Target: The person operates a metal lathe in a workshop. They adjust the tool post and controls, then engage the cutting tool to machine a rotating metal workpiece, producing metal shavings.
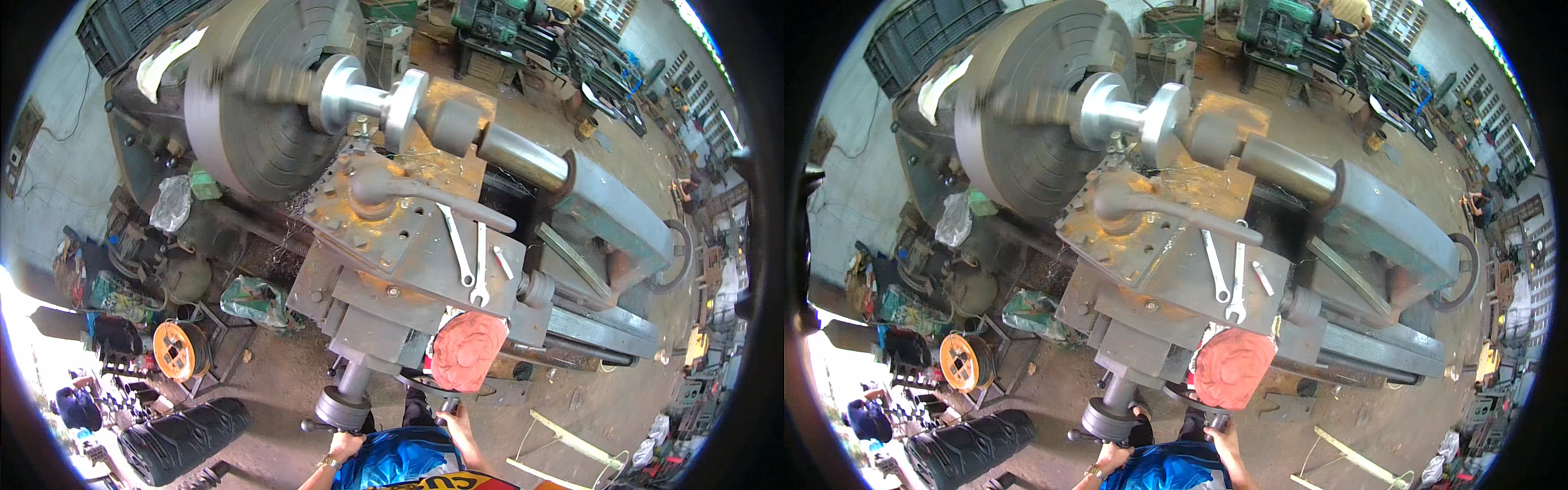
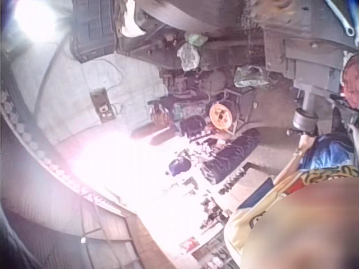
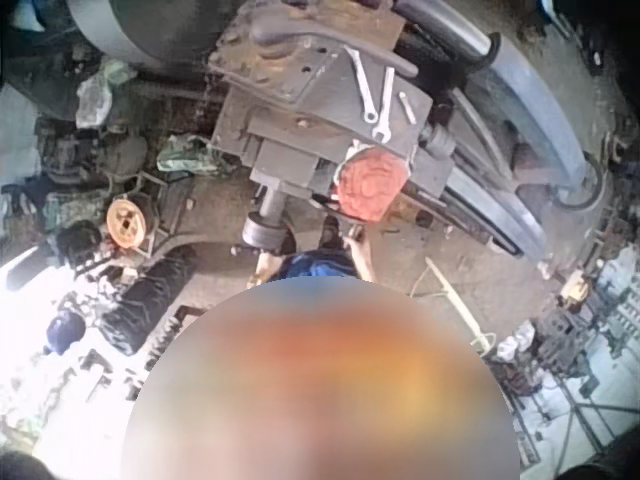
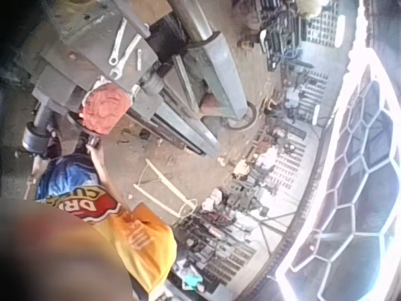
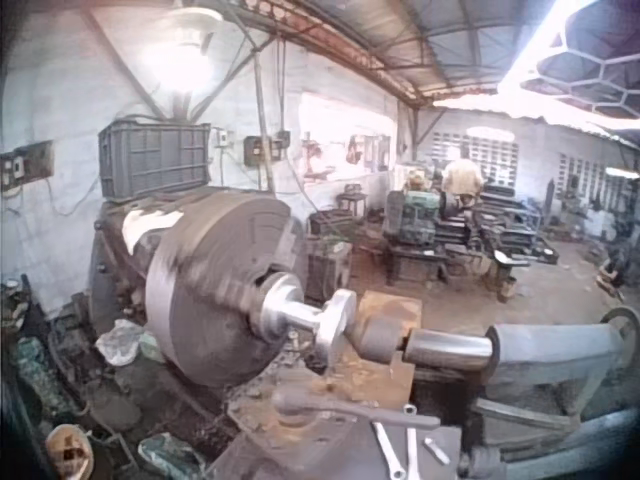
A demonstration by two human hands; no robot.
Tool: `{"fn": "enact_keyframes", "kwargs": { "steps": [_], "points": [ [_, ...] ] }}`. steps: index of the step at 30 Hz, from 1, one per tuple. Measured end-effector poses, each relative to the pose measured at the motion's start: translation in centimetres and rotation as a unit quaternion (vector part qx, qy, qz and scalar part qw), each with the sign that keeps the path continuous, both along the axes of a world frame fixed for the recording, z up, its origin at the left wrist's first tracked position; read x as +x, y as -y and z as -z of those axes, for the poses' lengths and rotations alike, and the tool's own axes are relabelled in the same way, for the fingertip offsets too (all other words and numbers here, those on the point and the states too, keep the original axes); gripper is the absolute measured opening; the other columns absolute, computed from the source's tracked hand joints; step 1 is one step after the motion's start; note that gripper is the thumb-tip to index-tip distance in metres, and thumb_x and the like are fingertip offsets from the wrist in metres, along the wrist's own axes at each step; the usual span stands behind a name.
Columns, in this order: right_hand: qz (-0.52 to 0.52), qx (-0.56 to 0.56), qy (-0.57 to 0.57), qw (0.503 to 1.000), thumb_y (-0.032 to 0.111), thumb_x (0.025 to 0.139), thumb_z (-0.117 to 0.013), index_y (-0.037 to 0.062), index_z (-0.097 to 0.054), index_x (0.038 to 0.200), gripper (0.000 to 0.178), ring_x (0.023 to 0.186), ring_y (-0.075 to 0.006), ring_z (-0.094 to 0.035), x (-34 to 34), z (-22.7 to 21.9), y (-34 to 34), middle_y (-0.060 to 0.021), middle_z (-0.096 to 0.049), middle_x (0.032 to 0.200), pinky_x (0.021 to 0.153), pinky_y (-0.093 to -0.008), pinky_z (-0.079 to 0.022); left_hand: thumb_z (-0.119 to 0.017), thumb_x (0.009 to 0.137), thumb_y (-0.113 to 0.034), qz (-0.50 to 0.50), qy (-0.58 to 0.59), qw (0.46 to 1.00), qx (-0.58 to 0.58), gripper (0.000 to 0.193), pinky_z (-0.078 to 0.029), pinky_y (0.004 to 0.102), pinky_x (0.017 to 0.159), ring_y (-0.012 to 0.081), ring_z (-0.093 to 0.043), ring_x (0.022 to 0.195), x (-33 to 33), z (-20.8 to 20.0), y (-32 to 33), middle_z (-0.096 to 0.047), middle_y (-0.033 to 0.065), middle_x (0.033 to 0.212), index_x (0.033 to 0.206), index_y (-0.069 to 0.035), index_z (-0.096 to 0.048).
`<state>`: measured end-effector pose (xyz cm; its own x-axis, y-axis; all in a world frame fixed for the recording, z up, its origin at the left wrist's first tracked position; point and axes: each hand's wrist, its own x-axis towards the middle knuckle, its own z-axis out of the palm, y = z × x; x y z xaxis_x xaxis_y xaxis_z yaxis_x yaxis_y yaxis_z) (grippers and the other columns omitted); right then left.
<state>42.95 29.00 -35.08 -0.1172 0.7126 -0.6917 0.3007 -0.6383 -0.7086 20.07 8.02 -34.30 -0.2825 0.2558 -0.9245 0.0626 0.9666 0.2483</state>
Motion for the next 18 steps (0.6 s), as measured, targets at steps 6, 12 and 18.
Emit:
{"fn": "enact_keyframes", "kwargs": {
  "steps": [6, 12, 18],
  "points": [
    [0.119, -0.069, 0.066, 0.988, -0.001, 0.081, -0.070, 0.0049, -0.062, 0.075, 0.012, 0.042, -0.0144, -0.055, -3.5, 3.1, -0.9, -0.0037, -0.059, 0.059, 0.035, -0.0295, -0.043, -0.068, 0.083, -0.043, -0.049, -0.007, 0.999, 0.007, 0.042, -0.057, 0.0378, 0.070, 0.0246, -0.071, 0.063, 0.8, 1.1, 0.7, -0.069, 0.0107, 0.061, 0.073, -0.002, -0.071],
    [0.088, -0.093, 0.070, 0.989, 0.009, 0.085, -0.071, 0.0118, -0.053, 0.075, 0.021, 0.040, -0.0142, -0.049, 1.1, 10.1, -0.6, -0.0004, -0.052, 0.058, 0.033, -0.0290, -0.040, -0.067, 0.085, -0.039, -0.062, 0.005, 0.998, -0.015, 0.038, -0.056, 0.0369, 0.063, 0.0232, -0.068, 0.057, 1.1, 1.4, 0.6, -0.068, 0.0105, 0.061, 0.075, -0.002, -0.070],
    [0.058, -0.120, 0.062, 0.989, 0.018, 0.091, -0.068, 0.0092, -0.064, 0.086, 0.011, 0.043, -0.0152, -0.054, -4.7, 26.1, 2.5, -0.0036, -0.061, 0.067, 0.037, -0.0278, -0.042, -0.073, 0.084, -0.028, -0.065, -0.045, 0.995, 0.058, 0.033, -0.052, 0.0368, 0.051, 0.0211, -0.061, 0.049, 0.7, -1.2, -0.6, -0.064, 0.0101, 0.059, 0.073, 0.002, -0.065]
  ]
}}
